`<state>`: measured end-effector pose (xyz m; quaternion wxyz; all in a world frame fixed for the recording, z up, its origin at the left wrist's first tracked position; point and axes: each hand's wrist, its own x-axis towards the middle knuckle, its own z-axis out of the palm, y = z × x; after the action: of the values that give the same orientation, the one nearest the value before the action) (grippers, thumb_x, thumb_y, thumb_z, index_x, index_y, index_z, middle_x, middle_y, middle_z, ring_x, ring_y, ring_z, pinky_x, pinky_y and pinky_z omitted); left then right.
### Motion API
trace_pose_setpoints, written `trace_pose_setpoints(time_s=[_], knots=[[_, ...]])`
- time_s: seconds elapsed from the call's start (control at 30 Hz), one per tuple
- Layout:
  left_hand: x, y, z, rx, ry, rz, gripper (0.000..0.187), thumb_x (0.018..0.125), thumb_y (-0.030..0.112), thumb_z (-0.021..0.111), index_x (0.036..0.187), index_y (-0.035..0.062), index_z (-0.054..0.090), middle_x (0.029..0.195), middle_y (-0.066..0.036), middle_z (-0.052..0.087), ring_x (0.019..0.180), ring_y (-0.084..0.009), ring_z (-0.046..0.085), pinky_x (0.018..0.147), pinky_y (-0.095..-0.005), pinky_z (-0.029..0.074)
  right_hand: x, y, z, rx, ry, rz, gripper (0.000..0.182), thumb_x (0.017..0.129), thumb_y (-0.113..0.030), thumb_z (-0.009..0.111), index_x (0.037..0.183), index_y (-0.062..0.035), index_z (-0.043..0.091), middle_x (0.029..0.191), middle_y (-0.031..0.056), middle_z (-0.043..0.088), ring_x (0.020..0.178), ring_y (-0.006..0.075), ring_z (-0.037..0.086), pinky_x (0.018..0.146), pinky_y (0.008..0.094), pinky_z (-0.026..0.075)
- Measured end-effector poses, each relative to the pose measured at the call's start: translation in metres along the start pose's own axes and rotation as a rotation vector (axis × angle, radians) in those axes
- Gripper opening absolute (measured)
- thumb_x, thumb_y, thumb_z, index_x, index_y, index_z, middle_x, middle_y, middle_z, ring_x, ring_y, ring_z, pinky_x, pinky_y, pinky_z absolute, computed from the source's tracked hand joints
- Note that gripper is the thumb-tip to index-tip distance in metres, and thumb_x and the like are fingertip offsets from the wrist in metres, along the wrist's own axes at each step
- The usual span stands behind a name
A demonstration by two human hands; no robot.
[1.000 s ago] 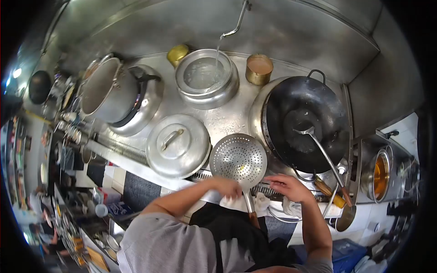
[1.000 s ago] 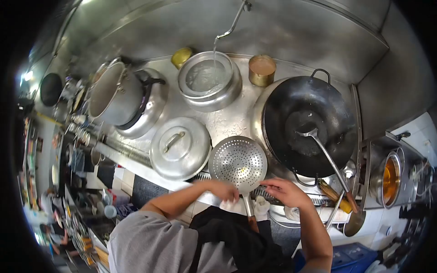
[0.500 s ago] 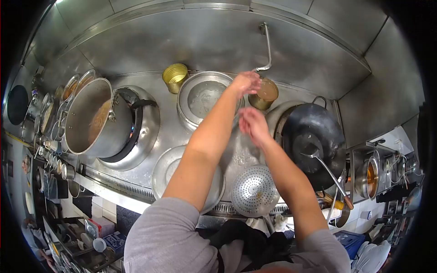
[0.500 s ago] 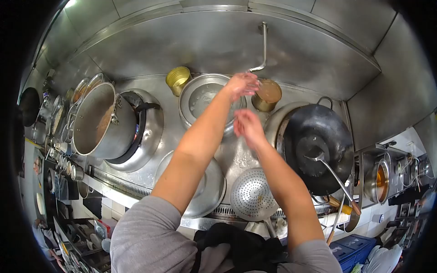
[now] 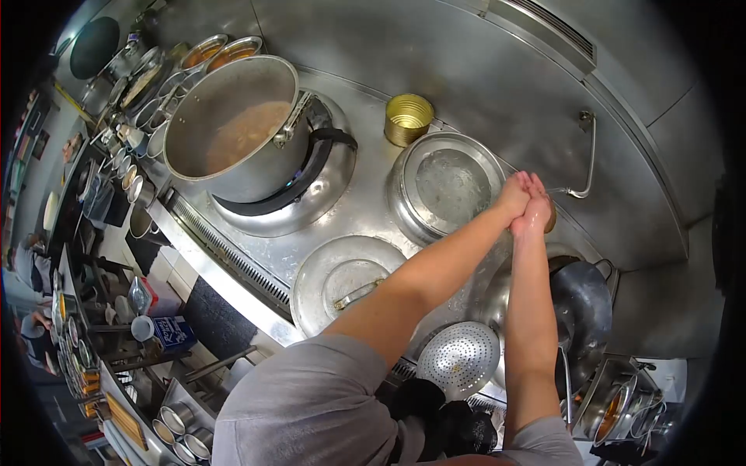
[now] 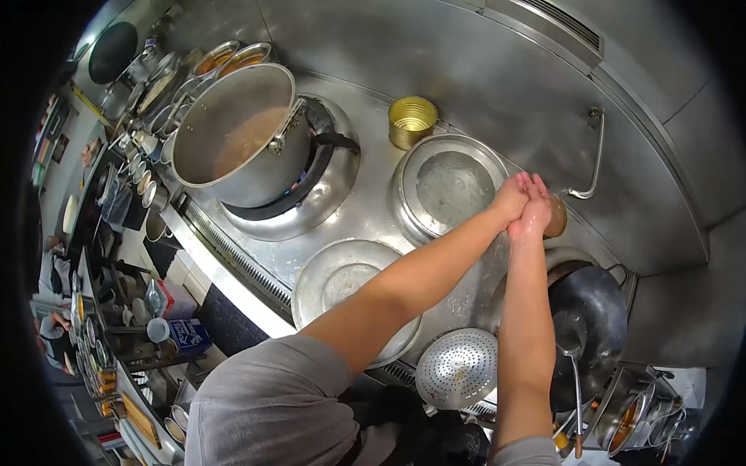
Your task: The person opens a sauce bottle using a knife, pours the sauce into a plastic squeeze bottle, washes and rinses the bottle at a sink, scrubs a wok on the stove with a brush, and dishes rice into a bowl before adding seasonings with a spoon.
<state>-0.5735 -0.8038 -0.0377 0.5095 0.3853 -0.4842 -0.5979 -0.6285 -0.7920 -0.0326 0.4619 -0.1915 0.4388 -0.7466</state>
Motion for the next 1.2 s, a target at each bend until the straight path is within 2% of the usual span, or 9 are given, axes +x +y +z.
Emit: trace_pose_setpoints(time_s=[0.2,0.4,0.47,0.57,0.67,0.77,0.83,0.93,1.2], knots=[[0.020,-0.012,0.015,0.223,0.064,0.200,0.048,0.099,0.044,0.046,0.092,-0.0004,0.063,0.088,-0.021,0.069,0.087,-0.0353,0.066,0.078,-0.0439,0.050,-0.089,-0.013,0.035,-0.062,0.126,0.086,0.051,0.103,-0.045,0.043,0.141,-0.0121,0.042,0.138,0.0088,0.050,0.120,0.0274,0.052,0.098,0.0440,0.045],[-0.040,0.006,0.009,-0.161,-0.491,-0.210,0.065,0.101,0.055,0.033,0.080,0.0030,0.065,0.083,-0.014,0.070,0.083,-0.0285,0.066,0.078,-0.0400,0.051,-0.010,0.000,-0.047,-0.126,-0.112,0.089,0.051,0.089,-0.052,0.054,0.111,-0.0075,0.062,0.106,0.0077,0.064,0.099,0.0246,0.058,0.085,0.0399,0.049],[-0.052,-0.017,0.015,-0.618,-0.129,-0.210,0.072,0.102,0.056,0.023,0.075,0.0046,0.066,0.094,-0.017,0.069,0.093,-0.0276,0.063,0.087,-0.0388,0.049,-0.023,0.015,-0.059,-0.464,-0.138,-0.097,0.043,0.086,-0.045,0.057,0.107,-0.0086,0.065,0.101,0.0077,0.064,0.097,0.0258,0.058,0.084,0.0396,0.048],[-0.096,-0.042,0.012,-0.903,0.114,-0.320,0.040,0.104,0.035,0.035,0.095,0.0050,0.061,0.096,-0.014,0.066,0.090,-0.0263,0.062,0.083,-0.0416,0.052,-0.050,0.044,-0.094,-1.228,-0.317,-0.570,0.032,0.081,-0.033,0.060,0.101,-0.0102,0.068,0.094,0.0078,0.064,0.094,0.0275,0.058,0.083,0.0390,0.048],[-0.160,-0.097,-0.010,-0.444,0.049,-0.492,0.024,0.099,0.032,0.048,0.106,0.0098,0.055,0.092,-0.008,0.062,0.077,-0.0201,0.062,0.068,-0.0371,0.054,-0.106,0.020,-0.126,-1.604,-0.509,-0.687,0.024,0.079,-0.023,0.063,0.099,-0.0139,0.071,0.096,0.0114,0.061,0.099,0.0318,0.056,0.084,0.0433,0.046],[-0.237,-0.077,-0.062,-0.039,-0.250,-0.661,0.048,0.098,0.023,0.055,0.140,0.0200,0.031,0.118,-0.009,0.058,0.094,-0.0239,0.063,0.072,-0.0368,0.054,-0.175,-0.035,-0.143,-1.561,-0.389,-0.778,0.034,0.080,-0.013,0.064,0.114,-0.0134,0.065,0.117,0.0128,0.053,0.111,0.0340,0.050,0.091,0.0467,0.043],[-0.265,-0.100,-0.099,0.245,-0.232,-0.516,0.048,0.097,0.018,0.053,0.140,0.0174,0.035,0.123,-0.008,0.055,0.096,-0.0239,0.062,0.073,-0.0384,0.053,-0.220,-0.070,-0.173,-1.477,-0.431,-0.761,0.037,0.081,-0.009,0.062,0.118,-0.0137,0.061,0.120,0.0143,0.053,0.116,0.0353,0.050,0.097,0.0464,0.043],[-0.306,-0.082,-0.141,0.454,-0.245,-0.577,0.037,0.095,0.023,0.060,0.129,0.0136,0.050,0.116,-0.008,0.061,0.094,-0.0191,0.062,0.073,-0.0351,0.051,-0.275,-0.109,-0.248,-1.439,-0.871,-0.261,0.031,0.087,-0.012,0.060,0.118,-0.0100,0.061,0.111,0.0135,0.061,0.106,0.0336,0.058,0.092,0.0438,0.046],[-0.462,-0.064,-0.131,0.668,-0.060,-0.545,0.028,0.095,0.020,0.058,0.121,0.0099,0.057,0.106,-0.005,0.065,0.086,-0.0140,0.063,0.063,-0.0295,0.050,-0.437,-0.208,-0.473,-1.159,-0.528,-0.112,0.021,0.090,-0.007,0.058,0.110,-0.0052,0.066,0.101,0.0141,0.067,0.093,0.0309,0.065,0.082,0.0377,0.052]])
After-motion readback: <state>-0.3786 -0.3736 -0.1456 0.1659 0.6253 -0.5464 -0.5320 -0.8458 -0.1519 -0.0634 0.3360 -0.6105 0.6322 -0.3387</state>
